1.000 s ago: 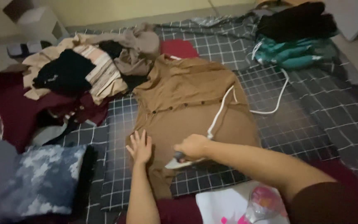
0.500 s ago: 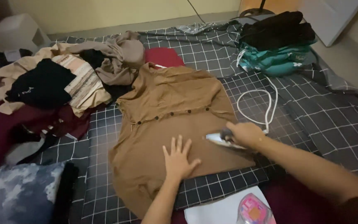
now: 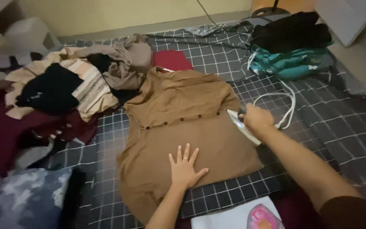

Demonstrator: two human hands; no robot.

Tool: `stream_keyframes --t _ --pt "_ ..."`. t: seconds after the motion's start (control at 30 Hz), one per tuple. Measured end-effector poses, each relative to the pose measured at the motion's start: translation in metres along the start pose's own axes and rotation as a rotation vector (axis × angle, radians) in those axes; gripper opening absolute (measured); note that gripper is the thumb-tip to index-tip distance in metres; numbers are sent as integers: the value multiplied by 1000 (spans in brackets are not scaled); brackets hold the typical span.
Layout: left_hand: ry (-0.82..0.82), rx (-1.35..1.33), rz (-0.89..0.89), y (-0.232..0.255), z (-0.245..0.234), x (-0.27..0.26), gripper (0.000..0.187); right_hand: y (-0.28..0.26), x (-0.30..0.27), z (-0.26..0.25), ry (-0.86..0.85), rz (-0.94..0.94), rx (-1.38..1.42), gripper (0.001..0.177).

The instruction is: Iron and fold a brown button-down garment on a bed.

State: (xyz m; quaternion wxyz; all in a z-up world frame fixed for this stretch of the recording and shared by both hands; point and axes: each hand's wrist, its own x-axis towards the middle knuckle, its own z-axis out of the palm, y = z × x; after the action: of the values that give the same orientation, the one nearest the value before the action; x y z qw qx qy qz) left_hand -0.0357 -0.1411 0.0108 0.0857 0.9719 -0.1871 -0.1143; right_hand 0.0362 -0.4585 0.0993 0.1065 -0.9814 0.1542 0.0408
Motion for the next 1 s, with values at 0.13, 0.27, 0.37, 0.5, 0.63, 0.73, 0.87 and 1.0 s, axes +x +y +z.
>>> stream_keyframes --t 0.13,0.27,0.37,0.5,0.63,0.73,0.87,1.0 --pt "-101 159 -167 -29 -68 -57 81 30 6 1 -36 7 -6 41" --pt "-161 -46 -607 -130 -38 -96 105 100 17 10 30 30 -100 45" --pt "-106 -260 -883 -157 -27 -110 118 94 -7 21 230 41 -232 53" --pt "184 -595 -932 -147 -13 -93 109 42 -68 85 309 -28 -176 56" --pt "393 -534 -670 -179 20 -74 60 28 -88 147 71 53 256 47" --pt "25 -312 -643 -136 -64 -117 50 70 -57 160 -95 -42 120 31" --pt "-117 -12 -571 -122 -67 -163 36 88 -111 84 -432 -327 -269 27" --pt "-336 170 -423 -112 -51 -201 25 85 -159 53 -799 -652 -618 34"
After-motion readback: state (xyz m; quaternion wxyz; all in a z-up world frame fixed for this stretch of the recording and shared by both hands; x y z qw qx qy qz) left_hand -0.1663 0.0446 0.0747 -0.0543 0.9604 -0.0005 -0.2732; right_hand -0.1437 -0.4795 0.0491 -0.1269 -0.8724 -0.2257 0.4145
